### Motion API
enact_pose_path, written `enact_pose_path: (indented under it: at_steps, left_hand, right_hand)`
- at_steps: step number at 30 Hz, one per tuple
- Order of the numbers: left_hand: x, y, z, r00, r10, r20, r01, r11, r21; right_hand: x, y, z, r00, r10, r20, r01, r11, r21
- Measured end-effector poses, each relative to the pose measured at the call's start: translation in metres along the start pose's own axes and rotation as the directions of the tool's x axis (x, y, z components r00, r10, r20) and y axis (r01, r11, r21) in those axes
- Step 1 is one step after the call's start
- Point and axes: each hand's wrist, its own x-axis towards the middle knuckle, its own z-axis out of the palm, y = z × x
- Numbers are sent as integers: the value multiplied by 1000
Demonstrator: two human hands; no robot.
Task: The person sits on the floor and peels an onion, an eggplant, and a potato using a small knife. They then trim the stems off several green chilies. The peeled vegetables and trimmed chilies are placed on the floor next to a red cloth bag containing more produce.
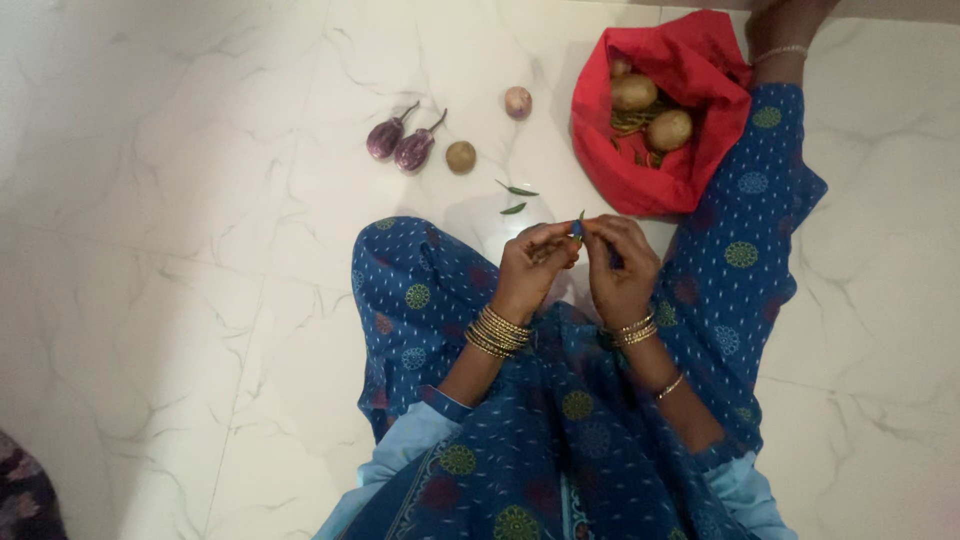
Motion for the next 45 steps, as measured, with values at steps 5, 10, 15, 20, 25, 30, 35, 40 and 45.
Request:
enact_pose_path:
  at_steps: [5,10,15,20,25,30,35,40,45]
  left_hand:
    - [-2,-2,3,998,65,-7,-64,995,78]
    - [-1,-6,6,1000,31,-5,-31,998,48]
    - [2,1,5,995,-9,-96,2,997,-77]
    - [2,5,4,997,-73,-39,68,992,-103]
    - [1,0,5,999,10,38,-8,997,-73]
    - [18,-14,-22,961,-129,-246,164,978,129]
    - [53,-37,-69,906,259,-335,98,641,761]
    - [82,-70,-68,898,437,55,-142,169,975]
    - [92,-73,-65,845,502,186,-234,35,972]
  right_hand:
    - [-4,6,1,999,26,23,-27,998,51]
    - [-2,11,0,999,20,-34,-19,999,35]
    - [-6,5,2,998,2,66,-3,1000,10]
    - [2,7,3,1000,20,1,-20,1000,15]
    - [0,9,3,1000,22,-10,-22,999,43]
    - [-1,36,3,992,125,-22,-125,992,23]
    - [3,74,12,923,378,69,-384,916,116]
    - [3,94,26,875,470,113,-482,867,130]
    - [5,100,28,860,501,101,-510,852,119]
